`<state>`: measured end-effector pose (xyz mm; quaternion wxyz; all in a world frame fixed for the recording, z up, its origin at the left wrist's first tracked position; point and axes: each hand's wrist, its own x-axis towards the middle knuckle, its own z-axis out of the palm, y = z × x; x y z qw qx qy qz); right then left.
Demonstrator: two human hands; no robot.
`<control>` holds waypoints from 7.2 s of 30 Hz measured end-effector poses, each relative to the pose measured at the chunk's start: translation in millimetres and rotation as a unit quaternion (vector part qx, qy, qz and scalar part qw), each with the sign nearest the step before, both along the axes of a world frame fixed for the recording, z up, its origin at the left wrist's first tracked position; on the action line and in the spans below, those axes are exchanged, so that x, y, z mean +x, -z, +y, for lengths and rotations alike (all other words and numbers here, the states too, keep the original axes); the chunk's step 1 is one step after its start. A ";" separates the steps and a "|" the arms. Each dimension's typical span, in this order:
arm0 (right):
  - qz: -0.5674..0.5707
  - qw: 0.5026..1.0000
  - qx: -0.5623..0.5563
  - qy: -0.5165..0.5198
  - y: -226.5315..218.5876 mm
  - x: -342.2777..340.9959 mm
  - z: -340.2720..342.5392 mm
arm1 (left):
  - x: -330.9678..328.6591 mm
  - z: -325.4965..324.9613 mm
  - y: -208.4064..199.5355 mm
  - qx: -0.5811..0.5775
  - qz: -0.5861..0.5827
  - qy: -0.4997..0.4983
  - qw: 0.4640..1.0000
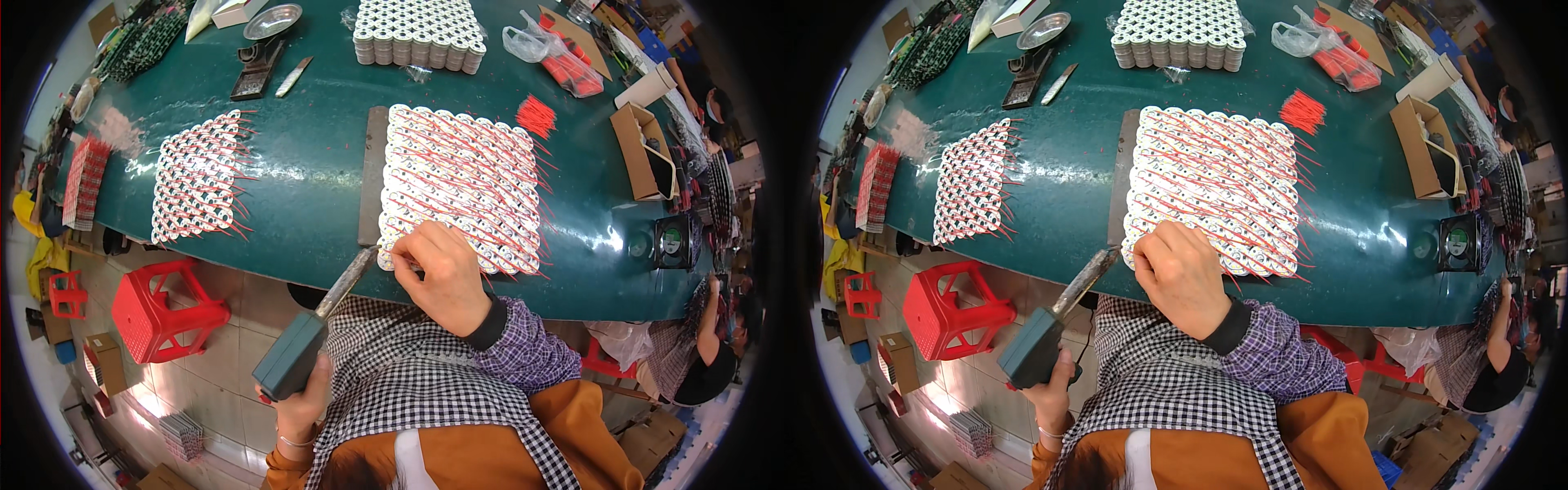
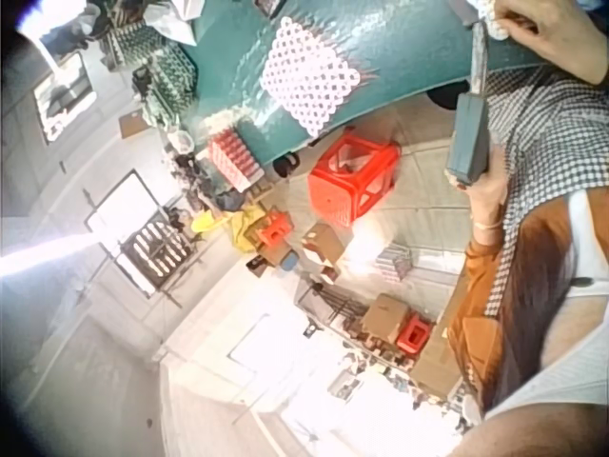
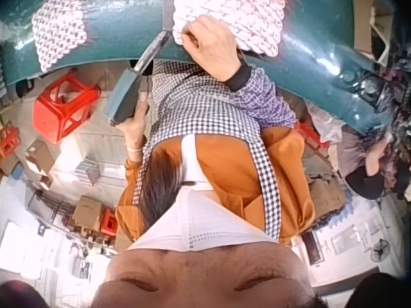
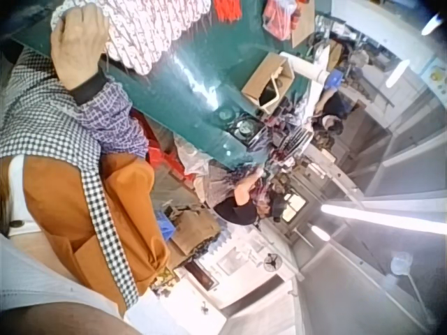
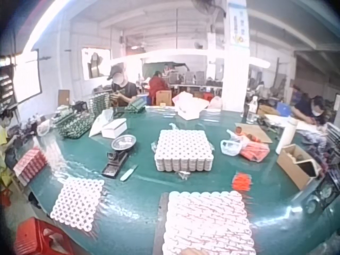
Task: The person solders wires onto circular LED boards using a soldering gun, removes the completed batch to place a new set of LED boards, and solders wires onto them.
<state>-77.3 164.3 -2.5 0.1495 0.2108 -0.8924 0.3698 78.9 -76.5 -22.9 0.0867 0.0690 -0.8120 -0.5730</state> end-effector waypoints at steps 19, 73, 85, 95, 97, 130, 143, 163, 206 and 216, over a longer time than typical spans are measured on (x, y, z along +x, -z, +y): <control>-0.021 0.962 0.023 0.272 -0.4 -7.4 154.6 | -44.5 37.4 -17.8 0.188 0.048 -0.152 0.969; 0.043 0.987 -0.090 0.127 -12.0 -143.5 139.4 | -75.9 17.2 -32.5 0.285 0.134 -0.238 0.919; 0.222 0.925 0.256 0.174 50.9 -175.3 226.9 | -140.6 65.0 -47.8 0.082 0.135 -0.010 0.987; 0.207 0.929 0.250 0.178 42.8 -169.3 223.9 | -176.4 13.1 -198.6 -0.072 0.289 -0.054 0.953; 0.176 0.940 0.229 0.181 42.6 -170.1 225.0 | -177.5 28.1 -184.4 0.010 0.272 -0.052 0.961; -0.009 0.838 0.541 0.076 -27.4 -130.6 230.9 | -197.9 140.6 -116.2 0.384 -0.060 0.056 0.920; 0.075 0.992 0.023 0.095 -4.5 -126.2 210.6 | -218.5 179.9 -80.5 0.174 -0.048 0.075 0.981; 0.096 0.986 0.126 0.050 1.4 -118.1 208.5 | -219.6 191.0 -54.5 0.001 -0.041 0.127 0.991; 0.118 0.986 0.106 0.042 -1.2 -114.7 198.2 | -213.6 187.9 -65.9 0.026 -0.020 0.093 0.995; 0.108 0.988 0.104 0.039 0.1 -115.0 198.4 | -215.7 190.3 -64.7 0.044 -0.025 0.108 0.993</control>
